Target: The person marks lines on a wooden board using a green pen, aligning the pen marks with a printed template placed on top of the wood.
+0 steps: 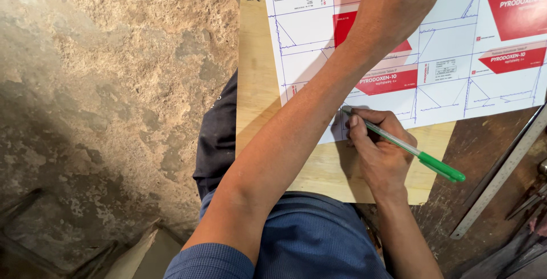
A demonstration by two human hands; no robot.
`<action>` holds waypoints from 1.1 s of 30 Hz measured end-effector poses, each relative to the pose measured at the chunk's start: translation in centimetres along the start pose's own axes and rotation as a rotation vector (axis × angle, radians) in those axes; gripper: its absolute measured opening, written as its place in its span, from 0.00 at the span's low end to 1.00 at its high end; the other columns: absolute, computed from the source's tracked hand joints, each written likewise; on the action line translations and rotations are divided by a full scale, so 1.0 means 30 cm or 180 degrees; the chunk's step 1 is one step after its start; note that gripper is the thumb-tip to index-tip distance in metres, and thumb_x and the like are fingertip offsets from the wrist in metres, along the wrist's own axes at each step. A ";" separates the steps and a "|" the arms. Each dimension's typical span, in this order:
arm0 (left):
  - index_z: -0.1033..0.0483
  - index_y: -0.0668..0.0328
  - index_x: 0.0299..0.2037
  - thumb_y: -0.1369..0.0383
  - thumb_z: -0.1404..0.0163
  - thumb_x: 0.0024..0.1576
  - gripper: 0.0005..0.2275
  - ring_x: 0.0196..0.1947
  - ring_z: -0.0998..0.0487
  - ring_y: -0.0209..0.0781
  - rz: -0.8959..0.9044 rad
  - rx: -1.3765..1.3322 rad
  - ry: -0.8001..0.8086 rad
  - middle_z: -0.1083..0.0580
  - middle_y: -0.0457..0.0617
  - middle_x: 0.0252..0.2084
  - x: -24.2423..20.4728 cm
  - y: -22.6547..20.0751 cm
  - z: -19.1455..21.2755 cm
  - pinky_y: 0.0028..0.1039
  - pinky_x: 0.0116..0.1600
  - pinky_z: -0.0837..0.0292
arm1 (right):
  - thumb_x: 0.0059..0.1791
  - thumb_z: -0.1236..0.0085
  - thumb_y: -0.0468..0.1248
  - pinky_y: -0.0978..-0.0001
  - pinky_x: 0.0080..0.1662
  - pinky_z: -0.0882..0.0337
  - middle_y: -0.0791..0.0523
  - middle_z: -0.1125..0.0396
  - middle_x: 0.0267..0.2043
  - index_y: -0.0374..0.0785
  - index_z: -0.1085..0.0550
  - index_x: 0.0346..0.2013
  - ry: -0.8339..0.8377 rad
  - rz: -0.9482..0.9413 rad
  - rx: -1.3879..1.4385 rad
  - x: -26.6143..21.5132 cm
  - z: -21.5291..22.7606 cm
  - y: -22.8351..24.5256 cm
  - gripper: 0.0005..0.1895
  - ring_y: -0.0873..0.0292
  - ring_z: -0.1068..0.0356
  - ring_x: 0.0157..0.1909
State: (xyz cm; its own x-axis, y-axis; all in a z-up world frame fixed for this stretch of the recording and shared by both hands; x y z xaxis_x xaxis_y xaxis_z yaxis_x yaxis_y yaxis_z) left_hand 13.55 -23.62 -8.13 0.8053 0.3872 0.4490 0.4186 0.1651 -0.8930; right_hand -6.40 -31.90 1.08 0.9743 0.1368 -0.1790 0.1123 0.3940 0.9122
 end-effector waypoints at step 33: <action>0.29 0.57 0.26 0.67 0.52 0.64 0.12 0.11 0.35 0.24 0.0000 0.0189 0.0057 0.37 0.39 0.12 -0.004 0.027 -0.019 0.18 0.19 0.44 | 0.54 0.41 0.28 0.79 0.36 0.27 0.54 0.28 0.33 0.25 0.26 0.45 -0.0099 -0.0488 0.0223 -0.072 0.027 -0.039 0.07 0.68 0.31 0.31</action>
State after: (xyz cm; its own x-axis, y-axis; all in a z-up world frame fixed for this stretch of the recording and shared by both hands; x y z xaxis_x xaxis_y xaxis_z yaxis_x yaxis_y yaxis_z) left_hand 14.05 -24.04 -8.89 0.8129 0.3709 0.4491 0.3934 0.2188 -0.8929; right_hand -8.47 -33.38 0.69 0.9502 0.0515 -0.3075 0.2723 0.3435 0.8988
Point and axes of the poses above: each hand's wrist, its own x-axis towards the middle knuckle, its own z-axis out of the back of the hand, y = z × x, the point moved 2 cm from there along x, towards the middle knuckle
